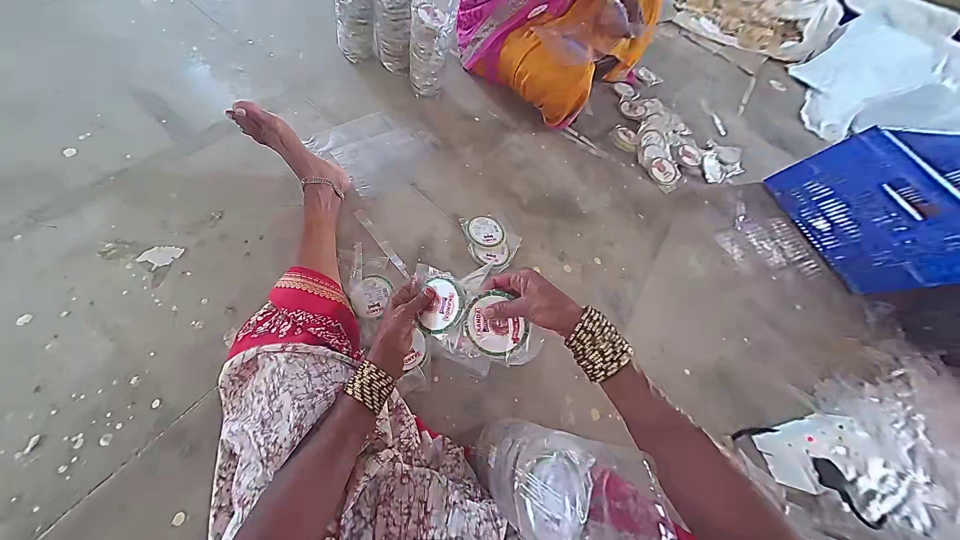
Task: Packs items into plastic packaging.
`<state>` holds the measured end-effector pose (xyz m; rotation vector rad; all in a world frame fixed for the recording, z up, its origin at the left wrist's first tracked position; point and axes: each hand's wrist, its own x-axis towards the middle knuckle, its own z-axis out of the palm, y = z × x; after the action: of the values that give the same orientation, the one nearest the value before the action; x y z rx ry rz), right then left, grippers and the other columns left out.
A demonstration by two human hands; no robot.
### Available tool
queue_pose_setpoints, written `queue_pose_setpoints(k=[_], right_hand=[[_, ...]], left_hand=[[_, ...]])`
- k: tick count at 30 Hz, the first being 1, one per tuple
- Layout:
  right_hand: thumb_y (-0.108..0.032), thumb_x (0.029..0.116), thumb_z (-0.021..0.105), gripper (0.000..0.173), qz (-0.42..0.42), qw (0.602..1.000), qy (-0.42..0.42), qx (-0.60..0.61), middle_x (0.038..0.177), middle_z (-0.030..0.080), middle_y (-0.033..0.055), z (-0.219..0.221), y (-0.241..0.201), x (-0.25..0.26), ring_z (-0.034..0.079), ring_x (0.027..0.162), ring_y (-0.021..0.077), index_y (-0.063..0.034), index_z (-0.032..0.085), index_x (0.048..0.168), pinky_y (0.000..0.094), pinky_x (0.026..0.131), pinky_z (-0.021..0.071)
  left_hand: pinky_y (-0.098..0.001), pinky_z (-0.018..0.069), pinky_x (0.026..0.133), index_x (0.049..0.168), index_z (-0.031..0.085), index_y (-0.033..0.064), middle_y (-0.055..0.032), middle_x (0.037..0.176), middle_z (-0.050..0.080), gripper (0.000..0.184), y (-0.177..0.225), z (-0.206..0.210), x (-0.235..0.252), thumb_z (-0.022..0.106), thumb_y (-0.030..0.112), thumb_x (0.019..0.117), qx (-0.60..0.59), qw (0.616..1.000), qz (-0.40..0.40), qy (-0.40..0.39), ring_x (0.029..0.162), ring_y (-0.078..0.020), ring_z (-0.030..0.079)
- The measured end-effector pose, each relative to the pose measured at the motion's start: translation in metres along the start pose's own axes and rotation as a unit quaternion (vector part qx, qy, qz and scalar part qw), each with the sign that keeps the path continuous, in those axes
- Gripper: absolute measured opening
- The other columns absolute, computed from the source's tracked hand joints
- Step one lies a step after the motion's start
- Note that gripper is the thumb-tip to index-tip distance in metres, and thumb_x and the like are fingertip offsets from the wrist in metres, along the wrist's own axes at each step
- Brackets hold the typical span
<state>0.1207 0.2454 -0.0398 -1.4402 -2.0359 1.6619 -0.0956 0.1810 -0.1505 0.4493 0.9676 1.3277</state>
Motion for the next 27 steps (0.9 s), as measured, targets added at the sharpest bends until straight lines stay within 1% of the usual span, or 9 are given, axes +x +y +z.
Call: queue_pose_setpoints(k=[3, 5, 9, 11, 15, 18, 22, 25, 27], right_hand=[[-0.021, 0.0936, 0.073, 0.034, 0.051, 0.972, 0.028, -0.228, 0.101, 0.074, 0.0147, -0.005, -0.016, 0.001, 0.068, 0.095, 0.0246, -0.0006, 0.07, 0.121, 0.0483, 0.095, 0.0496], [-0.023, 0.0939, 0.073, 0.029, 0.052, 0.963, 0.031, -0.262, 0.097, 0.073, 0.0146, -0.006, -0.026, 0.0, 0.067, 0.094, 0.0266, -0.0015, 0.072, 0.114, 0.0514, 0.093, 0.0483], [-0.011, 0.0916, 0.074, 0.022, 0.04, 0.992, 0.087, -0.088, 0.08, 0.071, 0.0033, 0.003, -0.048, -0.001, 0.063, 0.066, 0.007, -0.0036, 0.071, 0.112, 0.0275, 0.067, 0.0537], [-0.005, 0.0952, 0.068, 0.023, 0.057, 0.991, 0.113, 0.05, 0.071, 0.066, 0.0032, 0.014, -0.059, 0.003, 0.051, 0.049, 0.0022, -0.0028, 0.063, 0.118, 0.0168, 0.044, 0.0391], [-0.025, 0.1091, 0.05, 0.027, 0.069, 0.98, 0.093, 0.163, 0.077, 0.068, 0.0078, 0.023, -0.069, 0.016, 0.067, 0.057, 0.0128, -0.0046, 0.055, 0.126, 0.0237, 0.049, 0.0559], [-0.037, 0.1115, 0.037, 0.039, 0.017, 0.984, 0.037, 0.175, 0.081, 0.072, 0.0039, 0.025, -0.057, 0.027, 0.071, 0.067, 0.012, -0.0058, 0.053, 0.129, 0.0248, 0.062, 0.0597], [-0.028, 0.091, 0.078, 0.039, -0.026, 0.992, 0.106, -0.056, 0.068, 0.059, -0.0027, 0.028, -0.039, 0.041, 0.052, 0.059, 0.0052, -0.0017, 0.066, 0.117, 0.0261, 0.062, 0.0475], [-0.027, 0.0907, 0.079, 0.024, -0.023, 0.985, 0.138, -0.102, 0.067, 0.058, -0.0031, 0.027, -0.03, 0.044, 0.05, 0.059, 0.0042, -0.0048, 0.069, 0.092, 0.0259, 0.062, 0.044], [-0.019, 0.0912, 0.078, 0.021, -0.027, 0.99, 0.121, -0.068, 0.068, 0.058, -0.0025, 0.022, -0.025, 0.042, 0.05, 0.059, 0.0023, -0.0048, 0.065, 0.083, 0.0214, 0.059, 0.0433]], left_hand=[[-0.026, 0.0589, 0.078, 0.108, 0.063, -0.0031, -0.0033, 0.091, 0.072, 0.017, 0.011, 0.002, 0.001, 0.059, -0.01, 0.0939, -0.018, 0.998, 0.016, 0.052, 0.081, -0.0089, 0.069], [-0.0269, 0.0585, 0.082, 0.11, 0.066, -0.0043, -0.0043, 0.094, 0.073, 0.016, 0.014, 0.005, 0.0, 0.061, -0.007, 0.0946, 0.005, 0.997, 0.063, 0.043, 0.085, -0.0095, 0.069], [-0.0274, 0.058, 0.09, 0.114, 0.063, -0.0084, -0.0048, 0.1, 0.073, 0.021, 0.008, 0.009, -0.004, 0.062, 0.002, 0.0956, 0.155, 0.947, 0.28, 0.022, 0.093, -0.0063, 0.07], [-0.029, 0.057, 0.094, 0.117, 0.062, -0.0111, -0.0088, 0.104, 0.073, 0.029, 0.005, 0.013, -0.006, 0.064, 0.007, 0.0944, 0.195, 0.921, 0.338, 0.017, 0.098, -0.0071, 0.07], [-0.0273, 0.0541, 0.091, 0.122, 0.058, -0.0055, -0.0057, 0.108, 0.067, 0.029, -0.003, 0.009, -0.006, 0.044, 0.014, 0.1046, 0.138, 0.954, 0.264, -0.024, 0.098, -0.0068, 0.064], [-0.02, 0.0533, 0.09, 0.129, 0.047, -0.0104, -0.0036, 0.109, 0.064, 0.03, 0.002, 0.014, -0.017, 0.044, -0.003, 0.1001, 0.065, 0.982, 0.17, 0.043, 0.099, 0.0003, 0.063], [-0.0204, 0.052, 0.094, 0.136, 0.041, -0.0137, -0.0129, 0.12, 0.062, 0.043, 0.011, 0.012, -0.021, 0.052, -0.004, 0.0956, 0.134, 0.979, 0.145, 0.049, 0.107, -0.0029, 0.062], [-0.0245, 0.0444, 0.106, 0.141, 0.04, -0.018, -0.0251, 0.132, 0.057, 0.047, 0.018, 0.012, -0.022, 0.051, -0.001, 0.0981, 0.215, 0.964, 0.153, 0.038, 0.121, -0.0111, 0.057], [-0.0208, 0.0529, 0.092, 0.132, 0.048, -0.011, -0.0104, 0.115, 0.065, 0.034, 0.023, 0.013, -0.02, 0.049, 0.0, 0.1005, 0.177, 0.974, 0.139, 0.039, 0.104, -0.002, 0.064]])
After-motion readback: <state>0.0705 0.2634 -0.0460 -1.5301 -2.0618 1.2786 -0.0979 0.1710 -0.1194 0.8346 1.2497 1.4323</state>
